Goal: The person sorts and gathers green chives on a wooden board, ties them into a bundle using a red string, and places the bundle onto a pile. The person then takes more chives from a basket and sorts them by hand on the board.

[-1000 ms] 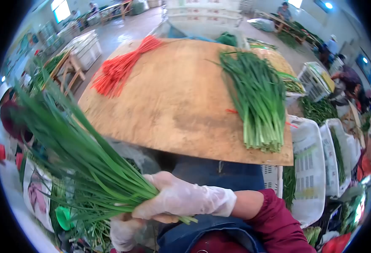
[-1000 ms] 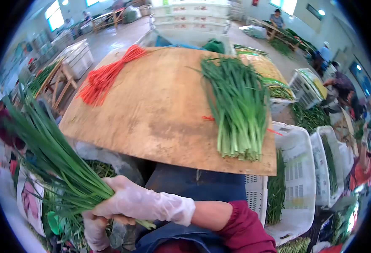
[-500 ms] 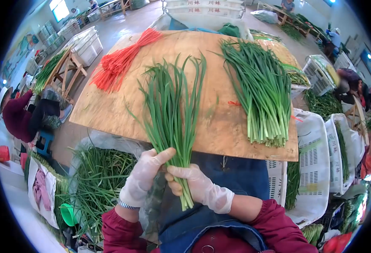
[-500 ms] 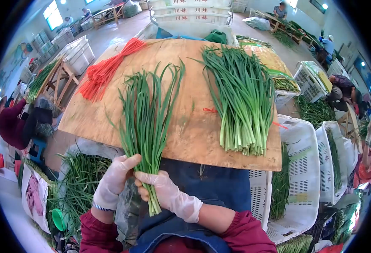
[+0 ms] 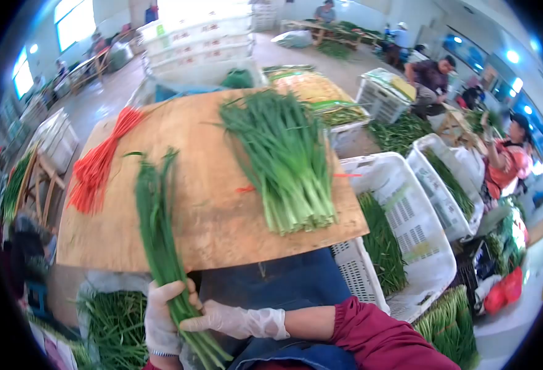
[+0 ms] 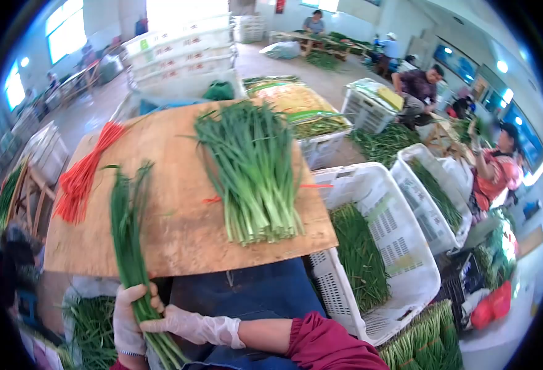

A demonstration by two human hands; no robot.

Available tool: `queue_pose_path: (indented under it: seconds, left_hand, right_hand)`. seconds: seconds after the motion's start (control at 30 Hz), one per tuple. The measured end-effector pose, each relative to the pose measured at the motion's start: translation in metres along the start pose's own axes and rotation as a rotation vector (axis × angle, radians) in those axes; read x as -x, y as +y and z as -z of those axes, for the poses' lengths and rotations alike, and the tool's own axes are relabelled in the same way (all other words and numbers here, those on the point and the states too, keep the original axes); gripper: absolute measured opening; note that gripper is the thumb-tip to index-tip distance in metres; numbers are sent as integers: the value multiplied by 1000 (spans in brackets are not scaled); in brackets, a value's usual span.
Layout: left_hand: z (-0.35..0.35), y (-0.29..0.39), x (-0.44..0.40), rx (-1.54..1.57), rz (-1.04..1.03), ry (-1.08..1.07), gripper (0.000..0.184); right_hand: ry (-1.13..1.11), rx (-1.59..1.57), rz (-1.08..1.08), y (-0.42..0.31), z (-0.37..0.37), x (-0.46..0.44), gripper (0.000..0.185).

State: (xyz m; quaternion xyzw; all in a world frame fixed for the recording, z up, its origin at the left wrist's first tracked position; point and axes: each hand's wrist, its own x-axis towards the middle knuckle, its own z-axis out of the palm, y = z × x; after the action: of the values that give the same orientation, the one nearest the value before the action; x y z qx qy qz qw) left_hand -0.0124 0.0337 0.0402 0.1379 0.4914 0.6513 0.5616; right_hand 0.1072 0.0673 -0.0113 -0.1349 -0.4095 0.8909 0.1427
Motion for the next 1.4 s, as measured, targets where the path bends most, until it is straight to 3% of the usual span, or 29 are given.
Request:
queue_pose_path:
  seconds: [0.03, 0.1, 0.17, 0.27, 0.4, 0.5, 0.63, 0.77, 0.9, 1.03, 1.13, 1.27, 1.3, 1.33, 1.4]
  left_hand:
    - [-3, 7, 4, -44, -68, -1, 42]
    - [-15, 26, 9, -255, -177, -91, 43]
    - [-34, 37, 9, -328, -250, -84, 37]
    - [-68, 61, 8, -496, -351, -73, 26]
    - [-108, 91, -16, -601, -763, -79, 25]
    - [-121, 104, -33, -579, -742, -145, 23]
    - [-108, 88, -66, -543, -679, -244, 27]
    - [-82, 54, -101, -572, -577, -266, 32]
    - [-98, 78, -95, -787, -482, -271, 28]
    - [-144, 101, -92, -680, -524, -422, 29]
    - [-184, 112, -93, -663, -517, -582, 37]
    - [-206, 93, -118, -556, -783, -582, 50]
    - [-205, 83, -128, -551, -665, -499, 49]
    - [-201, 73, -136, -547, -547, -414, 48]
    - [-189, 51, -150, -590, -398, -296, 43]
  right_hand:
    - [14, 194, -58, -23, 8, -5, 37]
    - [-118, 232, -10, -83, 18, -15, 53]
    - [-82, 151, 162, -135, 5, -12, 52]
    - [-3, 377, 481, -181, -23, -26, 49]
    - [52, 515, 780, -236, -51, -28, 35]
    - [55, 581, 873, -254, -53, -30, 33]
    - [291, 966, 914, -250, -29, -40, 34]
    - [322, 691, 720, -214, 9, -59, 29]
    - [280, 693, 610, -240, 9, -58, 34]
    - [282, 793, 853, -285, 10, -45, 22]
    - [478, 976, 799, -331, 37, -25, 17]
    - [647, 996, 576, -389, 101, 14, 13]
    - [716, 1019, 488, -395, 111, 23, 13]
    - [834, 735, 394, -387, 94, 30, 14]
    - [885, 573, 312, -386, 115, 37, 12]
